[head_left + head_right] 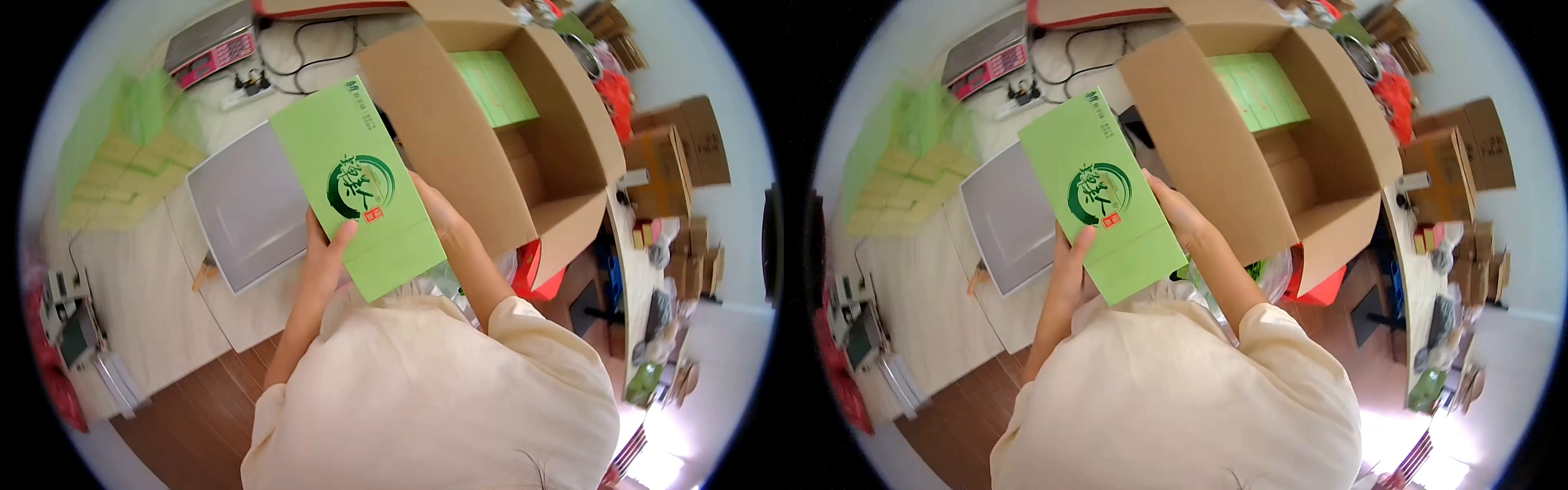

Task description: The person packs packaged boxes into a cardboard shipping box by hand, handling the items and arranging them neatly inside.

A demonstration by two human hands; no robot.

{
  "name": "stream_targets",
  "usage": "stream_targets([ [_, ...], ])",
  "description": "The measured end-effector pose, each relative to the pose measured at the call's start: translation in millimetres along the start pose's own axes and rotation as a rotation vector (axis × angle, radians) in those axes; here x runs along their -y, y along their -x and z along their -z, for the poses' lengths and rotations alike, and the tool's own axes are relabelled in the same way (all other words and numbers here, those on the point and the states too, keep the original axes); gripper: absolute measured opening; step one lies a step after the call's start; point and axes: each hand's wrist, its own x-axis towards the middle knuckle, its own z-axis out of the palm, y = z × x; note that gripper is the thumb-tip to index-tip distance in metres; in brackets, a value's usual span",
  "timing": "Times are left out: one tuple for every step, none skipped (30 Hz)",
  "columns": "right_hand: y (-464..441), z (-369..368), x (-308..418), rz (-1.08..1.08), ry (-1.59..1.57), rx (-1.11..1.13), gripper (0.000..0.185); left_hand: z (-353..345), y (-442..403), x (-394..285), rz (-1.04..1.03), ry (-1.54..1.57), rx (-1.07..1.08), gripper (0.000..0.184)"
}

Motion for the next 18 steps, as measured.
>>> stream_targets([
  [6.0, 5.4, 4.0, 0.026, -0.02, -0.022, 0.054, -9.5, -1.9, -1.3, -0.028, -0.029, -0.01, 0.083],
  [13.9, 4.0, 9.4, 0.032, -0.017, -0.072, 0.055, -16.2, -3.4, -2.7, -0.058, -0.056, -0.021, 0.084],
  [21.9, 7.4, 14.5, 0.036, -0.016, -0.12, 0.055, -26.5, -5.3, -4.6, -0.054, -0.069, 0.013, 0.084],
  [27.9, 12.2, 15.7, 0.061, -0.033, -0.139, 0.055, -34.8, -6.4, -6.6, -0.081, -0.114, 0.033, 0.086],
  [33.3, 17.1, 16.8, 0.11, -0.083, -0.14, 0.055, -42.4, -8.8, -7.3, -0.109, -0.157, 0.052, 0.088],
  [38.9, 21.9, 18.5, 0.159, -0.131, -0.139, 0.056, -49.6, -11.9, -6.3, -0.11, -0.168, 0.084, 0.088],
  [48.1, 28.0, 21.9, 0.185, -0.146, -0.153, 0.056, -57.2, -15.6, -4.5, -0.104, -0.17, 0.101, 0.09],
  [60.3, 35.4, 25.5, 0.143, -0.264, -0.152, 0.055, -64.5, -19.6, -2.7, -0.097, -0.172, 0.116, 0.092],
  [70.6, 44.0, 29.8, 0.101, -0.382, -0.145, 0.055, -73.7, -24.9, -1.2, -0.125, -0.185, 0.175, 0.091],
  [77.5, 54.5, 34.5, 0.126, -0.394, -0.155, 0.055, -83.7, -30.7, 2.2, -0.127, -0.193, 0.203, 0.091],
  [83.2, 65.7, 39.1, 0.278, -0.236, -0.151, 0.056, -93.1, -36.2, 7.2, -0.131, -0.198, 0.263, 0.089],
  [90.5, 75.4, 47.0, 0.425, -0.073, -0.149, 0.058, -102.9, -40.6, 11.7, -0.135, -0.203, 0.322, 0.086],
  [103.6, 86.1, 63.1, 0.501, -0.013, -0.196, 0.063, -113.6, -43.4, 14.8, -0.162, -0.229, 0.389, 0.077],
  [114.3, 104.6, 78.0, 0.56, 0.109, -0.271, 0.063, -121.0, -45.8, 12.5, -0.166, -0.232, 0.409, 0.077],
  [125.4, 124.3, 94.2, 0.615, 0.231, -0.347, 0.064, -128.3, -46.7, 8.1, -0.075, -0.264, 0.496, 0.073],
  [138.1, 138.1, 111.7, 0.707, 0.326, -0.426, 0.064, -134.9, -46.8, 6.1, 0.017, -0.296, 0.579, 0.07],
  [152.0, 153.6, 131.6, 0.769, 0.574, -0.528, 0.065, -140.2, -46.2, 7.6, -0.043, -0.29, 0.597, 0.064],
  [165.8, 156.7, 150.5, 0.778, 0.714, -0.603, 0.065, -142.1, -47.4, 11.4, -0.048, -0.29, 0.608, 0.064],
])
